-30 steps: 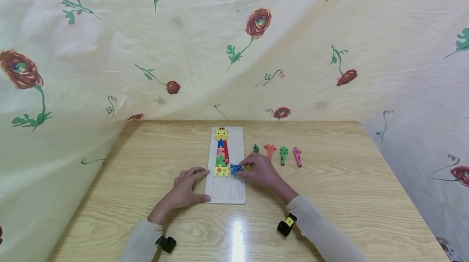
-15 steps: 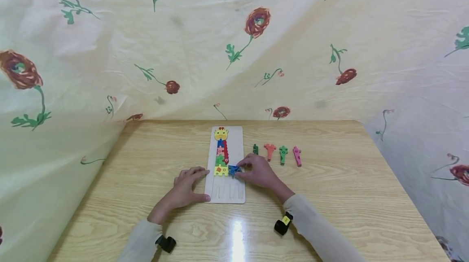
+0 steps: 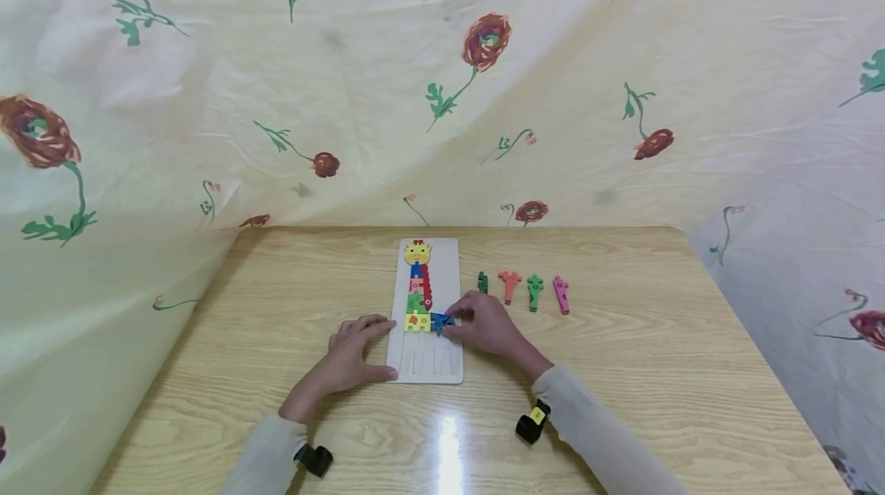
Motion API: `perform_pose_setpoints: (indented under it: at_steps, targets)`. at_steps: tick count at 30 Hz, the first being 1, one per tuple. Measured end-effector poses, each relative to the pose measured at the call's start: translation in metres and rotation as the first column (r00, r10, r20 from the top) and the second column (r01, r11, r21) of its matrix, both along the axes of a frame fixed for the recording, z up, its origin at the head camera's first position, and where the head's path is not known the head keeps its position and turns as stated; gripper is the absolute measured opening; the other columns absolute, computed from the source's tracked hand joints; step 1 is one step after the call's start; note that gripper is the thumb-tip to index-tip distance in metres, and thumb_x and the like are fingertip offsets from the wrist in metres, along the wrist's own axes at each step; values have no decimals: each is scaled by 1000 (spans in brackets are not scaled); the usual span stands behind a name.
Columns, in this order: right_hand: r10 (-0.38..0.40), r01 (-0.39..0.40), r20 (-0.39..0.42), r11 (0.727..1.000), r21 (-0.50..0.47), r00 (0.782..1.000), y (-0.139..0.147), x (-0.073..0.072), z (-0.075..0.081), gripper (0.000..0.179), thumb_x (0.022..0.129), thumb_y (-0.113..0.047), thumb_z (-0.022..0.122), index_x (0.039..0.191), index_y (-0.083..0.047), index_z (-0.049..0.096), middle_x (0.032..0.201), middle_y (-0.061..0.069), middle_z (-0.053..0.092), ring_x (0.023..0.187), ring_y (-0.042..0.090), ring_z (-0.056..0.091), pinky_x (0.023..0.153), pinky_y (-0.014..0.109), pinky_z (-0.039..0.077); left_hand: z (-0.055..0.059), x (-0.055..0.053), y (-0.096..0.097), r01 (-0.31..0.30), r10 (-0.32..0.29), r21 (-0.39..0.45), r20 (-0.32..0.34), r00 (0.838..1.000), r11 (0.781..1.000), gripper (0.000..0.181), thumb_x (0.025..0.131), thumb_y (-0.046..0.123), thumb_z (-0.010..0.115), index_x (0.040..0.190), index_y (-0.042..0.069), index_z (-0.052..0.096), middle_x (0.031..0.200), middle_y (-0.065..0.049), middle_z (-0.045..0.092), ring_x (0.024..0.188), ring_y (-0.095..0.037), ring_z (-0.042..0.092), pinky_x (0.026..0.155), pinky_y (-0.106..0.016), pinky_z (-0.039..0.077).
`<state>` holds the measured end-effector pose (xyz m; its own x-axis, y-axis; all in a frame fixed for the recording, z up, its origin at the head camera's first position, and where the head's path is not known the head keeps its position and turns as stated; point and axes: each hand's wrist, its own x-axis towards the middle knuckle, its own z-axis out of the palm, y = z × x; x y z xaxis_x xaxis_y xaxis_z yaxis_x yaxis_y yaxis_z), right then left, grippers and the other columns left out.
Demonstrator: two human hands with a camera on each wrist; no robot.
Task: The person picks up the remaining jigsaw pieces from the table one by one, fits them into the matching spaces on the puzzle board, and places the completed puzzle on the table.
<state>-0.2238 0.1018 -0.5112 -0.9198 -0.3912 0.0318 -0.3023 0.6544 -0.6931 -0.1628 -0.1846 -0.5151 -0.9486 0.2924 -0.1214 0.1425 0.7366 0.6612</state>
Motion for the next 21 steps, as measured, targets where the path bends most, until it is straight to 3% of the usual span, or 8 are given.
perform_pose_setpoints:
  at_steps: [21]
  targets:
    - [6, -6, 18, 1000, -9, 1000, 1, 0, 1, 25, 82, -25, 87, 103, -14, 81, 90, -5, 61, 83, 15, 53, 74, 30, 47, 1, 0, 0, -3, 3, 2, 9, 1000, 1000, 81, 77, 43, 89, 148, 26, 56, 156, -2, 44, 135, -30, 31, 108, -57, 23]
